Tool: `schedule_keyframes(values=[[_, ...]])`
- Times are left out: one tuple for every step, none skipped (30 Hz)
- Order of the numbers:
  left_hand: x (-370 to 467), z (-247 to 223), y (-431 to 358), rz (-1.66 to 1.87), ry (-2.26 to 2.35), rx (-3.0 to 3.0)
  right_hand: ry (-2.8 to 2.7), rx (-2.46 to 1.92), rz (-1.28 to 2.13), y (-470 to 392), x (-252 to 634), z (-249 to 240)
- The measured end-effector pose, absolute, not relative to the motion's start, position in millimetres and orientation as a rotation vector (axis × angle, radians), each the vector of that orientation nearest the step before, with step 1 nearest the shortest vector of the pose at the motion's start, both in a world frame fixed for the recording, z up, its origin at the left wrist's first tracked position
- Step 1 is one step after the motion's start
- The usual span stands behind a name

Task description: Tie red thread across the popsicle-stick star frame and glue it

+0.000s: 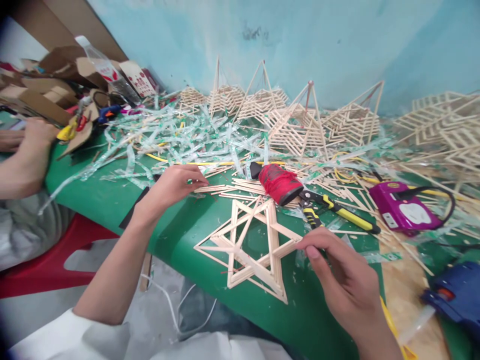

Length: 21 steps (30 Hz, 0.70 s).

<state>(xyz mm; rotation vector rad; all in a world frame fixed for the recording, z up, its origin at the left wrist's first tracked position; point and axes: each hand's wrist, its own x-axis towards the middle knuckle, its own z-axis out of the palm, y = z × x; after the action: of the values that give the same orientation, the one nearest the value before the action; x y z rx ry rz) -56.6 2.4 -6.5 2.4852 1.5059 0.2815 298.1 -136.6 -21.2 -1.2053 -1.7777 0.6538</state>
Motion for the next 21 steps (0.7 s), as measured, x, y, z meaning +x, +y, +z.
schedule_keyframes(values=[[-58.8, -7.3, -1.5, 0.248, 1.515, 2.492, -1.778, -1.210, 0.648, -136.0, 297.8, -20.5], [-60.4, -8.8, -5.6, 0.215, 1.526, 2.497, -1.780, -1.214, 0.642, -135.3, 297.4, -19.8], [-61.3, -11.1, -9.6, 0.184, 1.541, 2.501, -1.778, -1.220, 0.637, -134.8, 296.9, -19.2], [-61.5, -13.7, -13.2, 0.158, 1.560, 2.503, -1.775, -1.228, 0.633, -134.3, 296.4, -18.8], [-61.1, -16.6, -16.4, 0.136, 1.583, 2.502, -1.768, -1.241, 0.632, -134.0, 295.9, -18.5], [-60.2, -19.5, -18.9, 0.120, 1.609, 2.499, -1.761, -1.250, 0.633, -133.9, 295.6, -18.2], [-58.9, -22.2, -20.8, 0.107, 1.636, 2.494, -1.756, -1.257, 0.637, -133.8, 295.6, -17.9], [-57.3, -24.5, -22.0, 0.097, 1.662, 2.487, -1.747, -1.263, 0.641, -133.9, 295.7, -17.4], [-55.5, -26.4, -22.8, 0.091, 1.687, 2.478, -1.737, -1.268, 0.648, -134.1, 296.1, -16.5], [-53.7, -27.8, -23.0, 0.088, 1.710, 2.468, -1.735, -1.271, 0.658, -134.2, 296.6, -15.2], [-52.0, -28.7, -23.0, 0.086, 1.728, 2.458, -1.737, -1.271, 0.665, -134.3, 297.2, -13.5], [-50.5, -29.3, -22.6, 0.085, 1.740, 2.449, -1.745, -1.270, 0.674, -134.2, 297.6, -11.5], [-49.2, -29.6, -22.1, 0.084, 1.747, 2.441, -1.749, -1.268, 0.678, -134.0, 298.0, -9.5], [-48.3, -29.8, -21.6, 0.087, 1.749, 2.433, -1.752, -1.265, 0.681, -133.7, 298.0, -7.5], [-47.7, -29.8, -21.1, 0.092, 1.745, 2.426, -1.753, -1.259, 0.682, -133.3, 297.8, -6.0], [-47.6, -29.9, -20.7, 0.102, 1.738, 2.418, -1.749, -1.254, 0.677, -132.8, 297.3, -4.9], [-47.8, -29.8, -20.6, 0.119, 1.729, 2.409, -1.743, -1.247, 0.668, -132.4, 296.7, -4.4], [-48.3, -29.4, -20.9, 0.144, 1.718, 2.399, -1.740, -1.240, 0.660, -132.1, 296.0, -4.6], [-49.1, -28.8, -21.5, 0.178, 1.705, 2.388, -1.739, -1.232, 0.653, -132.0, 295.3, -5.2], [-49.8, -27.7, -22.5, 0.222, 1.692, 2.375, -1.739, -1.220, 0.648, -132.1, 294.6, -6.0], [-50.4, -26.0, -23.8, 0.278, 1.683, 2.360, -1.737, -1.205, 0.642, -132.5, 294.1, -6.8]])
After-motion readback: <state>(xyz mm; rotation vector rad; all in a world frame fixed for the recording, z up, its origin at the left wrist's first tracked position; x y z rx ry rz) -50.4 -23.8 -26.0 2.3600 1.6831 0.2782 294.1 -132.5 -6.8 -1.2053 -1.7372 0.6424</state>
